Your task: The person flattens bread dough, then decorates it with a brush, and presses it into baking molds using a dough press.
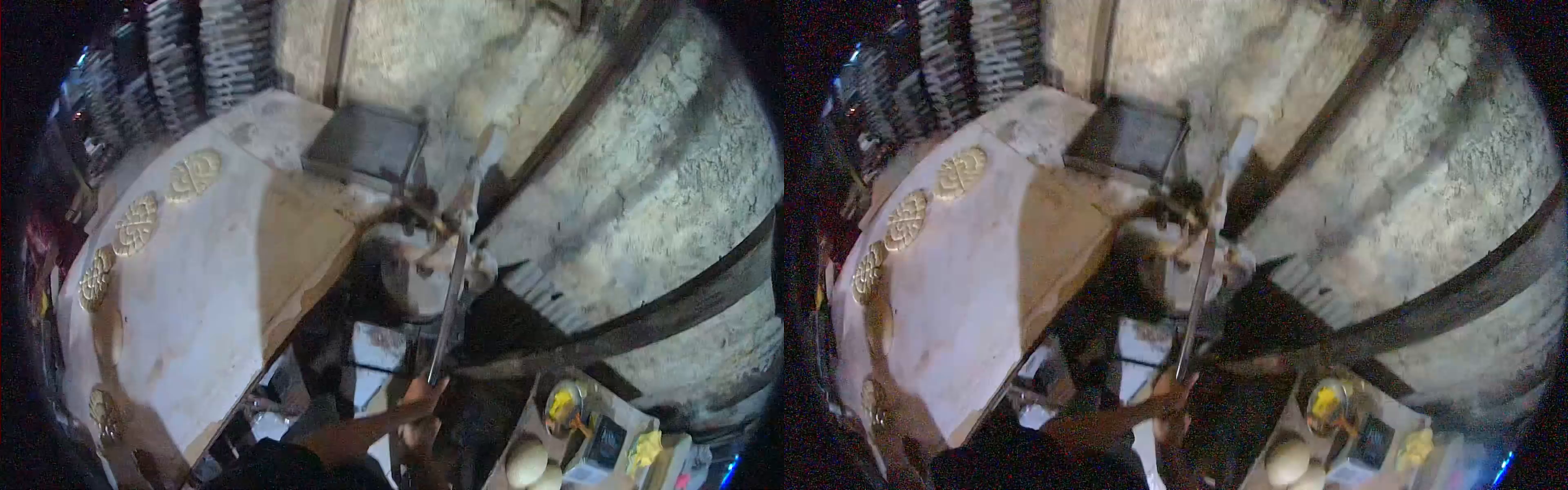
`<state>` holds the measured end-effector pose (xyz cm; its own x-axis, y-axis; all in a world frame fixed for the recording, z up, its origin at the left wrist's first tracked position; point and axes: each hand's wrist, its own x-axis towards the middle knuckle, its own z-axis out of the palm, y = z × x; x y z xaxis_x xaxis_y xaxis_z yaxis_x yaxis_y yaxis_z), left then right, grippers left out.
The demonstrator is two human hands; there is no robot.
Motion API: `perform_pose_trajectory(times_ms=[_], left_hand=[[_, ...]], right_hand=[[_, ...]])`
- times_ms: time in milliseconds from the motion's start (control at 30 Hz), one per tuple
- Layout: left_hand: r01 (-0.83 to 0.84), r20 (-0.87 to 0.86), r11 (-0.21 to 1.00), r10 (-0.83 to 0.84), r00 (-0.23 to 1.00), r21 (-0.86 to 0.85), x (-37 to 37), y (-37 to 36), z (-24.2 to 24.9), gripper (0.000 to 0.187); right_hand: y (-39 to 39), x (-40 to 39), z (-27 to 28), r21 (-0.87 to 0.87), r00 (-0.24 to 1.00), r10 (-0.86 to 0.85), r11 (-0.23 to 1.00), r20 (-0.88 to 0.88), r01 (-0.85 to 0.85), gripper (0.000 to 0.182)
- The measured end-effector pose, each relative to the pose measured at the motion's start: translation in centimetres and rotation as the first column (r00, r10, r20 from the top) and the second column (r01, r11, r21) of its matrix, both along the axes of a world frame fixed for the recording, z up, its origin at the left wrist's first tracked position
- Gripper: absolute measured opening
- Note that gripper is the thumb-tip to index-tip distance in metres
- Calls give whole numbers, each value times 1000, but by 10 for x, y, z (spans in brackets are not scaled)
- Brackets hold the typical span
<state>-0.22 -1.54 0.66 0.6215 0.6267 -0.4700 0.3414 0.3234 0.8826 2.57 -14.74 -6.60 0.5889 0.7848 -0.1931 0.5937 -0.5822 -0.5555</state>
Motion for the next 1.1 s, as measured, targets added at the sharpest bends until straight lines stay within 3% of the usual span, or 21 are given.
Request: perform_pose_trajectory(times_ms=[33,100,133,167,267,300,333,367,400,467,567,600,700,800,900,933,967,1000,1033,1067,1100], left_hand=[[100,4,987,-100,995,-127,-4,0,-3,54],[166,387,979,-108,916,-120,-3,13,-7,47],[202,562,973,-106,821,-111,-3,21,-8,44],[232,714,968,-93,694,-99,-4,34,-8,41],[182,521,983,-152,840,-7,-18,150,27,40],[180,646,975,-220,731,128,-21,199,20,42],[138,428,862,-374,823,488,-26,250,41,40],[70,489,960,-199,849,270,-27,282,57,40],[50,320,784,-310,895,619,-30,320,92,39],[-53,556,927,-176,813,371,16,368,80,35],[-117,207,415,-180,962,902,71,424,138,29],[-82,123,262,-141,982,961,92,439,126,37],[534,-490,154,-252,834,831,105,465,114,56],[532,-464,188,-309,830,826,88,474,129,65],[431,-376,183,-271,886,884,82,471,124,64],[469,-386,174,-365,847,866,87,478,117,55],[489,-404,213,-343,848,846,87,477,127,56],[510,-425,248,-324,845,824,82,471,146,56],[526,-446,279,-302,843,804,80,469,156,56],[445,-396,147,-273,877,884,87,473,133,59],[418,-371,158,-257,892,895,86,470,133,60]], right_hand=[[-8,-9,19,3,970,-116,993,-216,119,22],[0,-1,44,-21,757,-292,938,-584,345,19],[-55,36,-62,107,991,74,992,-110,-62,24],[-58,49,-51,91,968,-14,995,-249,38,26],[-83,42,13,-42,738,-263,952,-622,304,29],[-72,38,34,-60,681,-293,937,-671,343,28],[-56,32,51,-65,636,-301,928,-710,366,28],[-38,25,65,-67,606,-306,921,-735,383,27],[-20,17,78,-63,585,-303,917,-752,394,26],[17,-1,96,-48,568,-297,910,-768,412,25],[55,-24,123,-20,588,-313,893,-746,450,24],[62,-31,135,-9,605,-337,878,-721,479,24],[84,-41,173,37,663,-432,821,-612,570,23],[83,-35,236,145,712,-588,723,-384,675,23],[80,-12,351,177,681,-685,727,259,664,23],[87,1,396,-64,534,-443,725,720,686,23],[104,23,437,-204,313,-93,579,945,789,24],[140,47,454,206,137,-453,627,881,751,30],[177,71,470,692,102,-801,566,590,448,39],[212,95,486,921,167,-913,386,373,57,51],[225,137,499,880,131,-871,459,473,-125,50]])
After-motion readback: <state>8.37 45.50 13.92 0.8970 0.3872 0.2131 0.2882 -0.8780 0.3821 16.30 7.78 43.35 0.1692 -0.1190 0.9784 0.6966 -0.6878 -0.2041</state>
